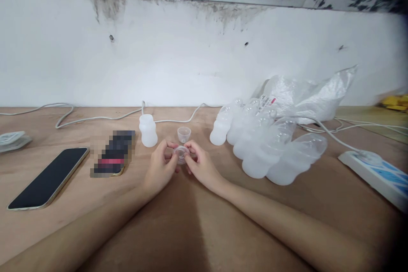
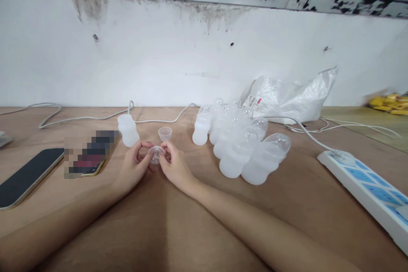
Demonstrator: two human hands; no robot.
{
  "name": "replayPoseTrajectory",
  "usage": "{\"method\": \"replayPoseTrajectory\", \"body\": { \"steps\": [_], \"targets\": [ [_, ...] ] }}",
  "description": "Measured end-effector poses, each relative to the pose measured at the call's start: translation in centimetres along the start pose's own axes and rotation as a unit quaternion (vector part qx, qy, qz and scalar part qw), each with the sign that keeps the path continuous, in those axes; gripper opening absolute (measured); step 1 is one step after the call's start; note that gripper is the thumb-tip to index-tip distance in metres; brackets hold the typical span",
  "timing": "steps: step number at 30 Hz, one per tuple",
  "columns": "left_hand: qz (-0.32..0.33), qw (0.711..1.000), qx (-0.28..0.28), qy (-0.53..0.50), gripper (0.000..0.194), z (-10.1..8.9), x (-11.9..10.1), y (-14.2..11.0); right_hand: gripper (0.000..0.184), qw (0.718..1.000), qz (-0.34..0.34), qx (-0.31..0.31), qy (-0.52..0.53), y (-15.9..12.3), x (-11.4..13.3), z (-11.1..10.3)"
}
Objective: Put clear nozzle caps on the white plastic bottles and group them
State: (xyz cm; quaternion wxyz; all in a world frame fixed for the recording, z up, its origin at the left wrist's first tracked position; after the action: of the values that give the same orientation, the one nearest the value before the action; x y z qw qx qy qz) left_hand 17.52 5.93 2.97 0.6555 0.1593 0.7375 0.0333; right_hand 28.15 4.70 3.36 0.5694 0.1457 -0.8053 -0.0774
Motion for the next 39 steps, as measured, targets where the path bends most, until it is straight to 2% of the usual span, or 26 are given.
{"method": "replayPoseTrajectory", "body": {
  "steps": [5,10,18,23,26,29,34,39],
  "targets": [
    [0.004,1.0,-0.018,-0.01,0.017,-0.2,0.4,0.2,0.005,1.0,-0.004,0.004,0.005,0.0,-0.1,0.3],
    [0.008,0.999,-0.042,-0.012,0.016,-0.5,0.8,0.4,0.018,1.0,-0.019,-0.017,-0.016,0.0,0.1,0.1],
    [0.048,0.995,-0.052,0.077,0.011,-0.8,-0.3,0.4,0.025,0.999,-0.011,-0.048,-0.008,-0.1,-0.1,-0.6],
    [0.065,0.994,-0.038,0.078,0.02,-0.6,-0.6,0.2,0.022,0.998,-0.039,-0.045,-0.028,-0.2,0.2,-0.8],
    [0.058,0.995,-0.039,0.065,0.017,-0.6,-0.4,0.2,0.025,0.997,-0.055,-0.051,-0.034,-0.2,0.3,-0.8],
    [0.035,0.998,-0.042,0.038,0.022,-0.8,0.0,0.2,0.026,0.997,-0.038,-0.058,-0.016,-0.1,-0.2,-0.8],
    [0.005,1.0,-0.022,-0.018,0.029,-0.4,0.3,0.3,0.024,0.999,-0.021,-0.03,-0.003,0.2,-0.6,-0.2],
    [-0.007,1.0,-0.005,-0.03,0.031,-0.1,0.3,0.4,0.022,0.999,-0.022,-0.025,-0.008,0.1,-0.5,-0.2]
  ]
}}
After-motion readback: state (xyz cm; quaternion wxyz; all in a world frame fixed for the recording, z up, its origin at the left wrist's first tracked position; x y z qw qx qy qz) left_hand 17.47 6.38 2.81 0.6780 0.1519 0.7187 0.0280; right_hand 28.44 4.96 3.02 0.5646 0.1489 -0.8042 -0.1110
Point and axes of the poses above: each hand's wrist, its own y-axis towards the middle knuckle, its own z-axis out of the palm, x = y × z, the point moved 7 cm from there along y, towards the middle knuckle
